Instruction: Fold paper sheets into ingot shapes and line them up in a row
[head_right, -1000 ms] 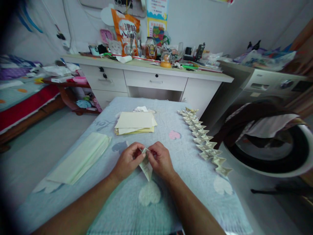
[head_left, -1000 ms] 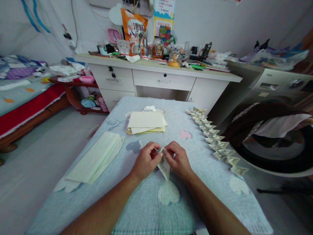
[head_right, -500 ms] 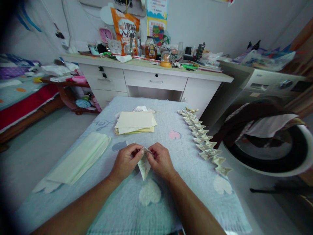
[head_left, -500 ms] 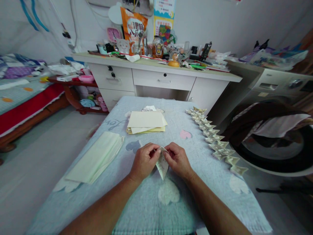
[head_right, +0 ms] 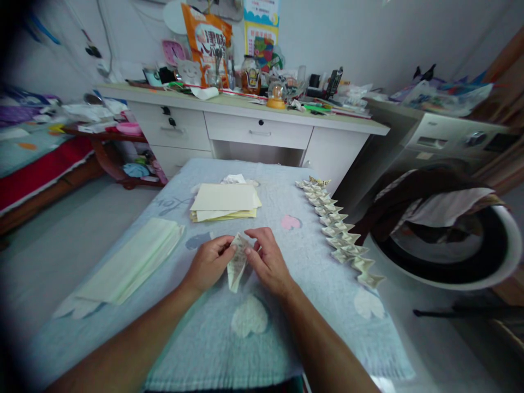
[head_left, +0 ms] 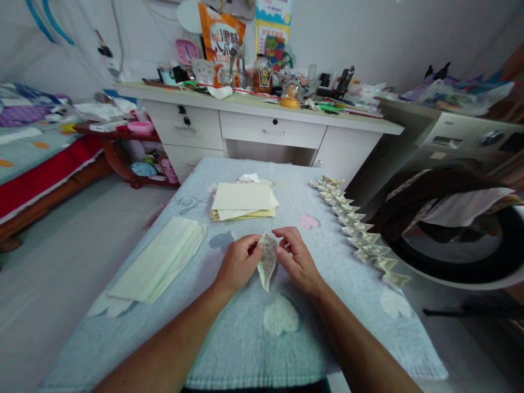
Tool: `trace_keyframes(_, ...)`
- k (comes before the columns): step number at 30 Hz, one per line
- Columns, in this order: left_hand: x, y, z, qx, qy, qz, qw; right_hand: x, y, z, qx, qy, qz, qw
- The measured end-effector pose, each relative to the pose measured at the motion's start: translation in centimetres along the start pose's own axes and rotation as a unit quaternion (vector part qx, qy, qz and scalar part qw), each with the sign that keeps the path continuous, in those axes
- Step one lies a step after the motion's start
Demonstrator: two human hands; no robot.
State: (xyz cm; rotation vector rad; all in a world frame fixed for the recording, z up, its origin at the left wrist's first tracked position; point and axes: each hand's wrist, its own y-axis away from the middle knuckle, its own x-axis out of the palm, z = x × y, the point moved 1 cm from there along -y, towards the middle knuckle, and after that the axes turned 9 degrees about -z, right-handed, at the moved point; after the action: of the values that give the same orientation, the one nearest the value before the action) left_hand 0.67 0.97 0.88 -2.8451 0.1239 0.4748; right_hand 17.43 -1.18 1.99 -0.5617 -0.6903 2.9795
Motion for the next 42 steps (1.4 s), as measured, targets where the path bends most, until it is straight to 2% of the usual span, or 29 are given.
trace_keyframes(5,-0.2,-0.3,0.6,-0.016,-0.024,-0.007,1.0,-0.2,0.0,0.9,-0.031,-0.013,0.078,0.996)
trace_keyframes(8,-0.4,-0.3,0.4,-0.015,-0.038,-0.004,0.999,-0.4,0.1,0.9,-0.026,-0.009,0.095,0.995)
trace_keyframes(15,-0.7,-0.5,0.7,-0.043,-0.006,-0.006,0.999,-0.4,0.4,0.3,-0.032,0.037,0.091,0.995)
trace_keyframes(23,-0.7,-0.6,0.6,-0.059,0.037,0.007,0.998,-0.2,0.1,0.3,-0.034,0.039,0.082,0.995)
trace_keyframes(29,-0.9,-0.6,0.2,-0.022,0.078,-0.05,0.995,-0.2,0.1,0.0,-0.023,0.028,0.067,0.997)
trace_keyframes(31,-1.2,-0.5,-0.1,0.01,0.104,-0.026,0.994,-0.2,0.1,-0.1,-0.014,0.025,0.059,0.998)
trace_keyframes(34,-1.6,-0.4,-0.4,0.038,0.138,0.058,0.988,-0.4,0.2,-0.3,0.002,0.025,0.051,0.998)
trace_keyframes(37,-1.7,-0.2,-0.5,0.053,0.111,0.117,0.985,-0.6,0.2,-0.4,0.022,0.016,0.047,0.999)
trace_keyframes(42,-1.4,-0.2,-0.6,0.03,0.107,0.129,0.985,-0.6,0.2,-0.5,0.068,-0.016,0.048,0.996)
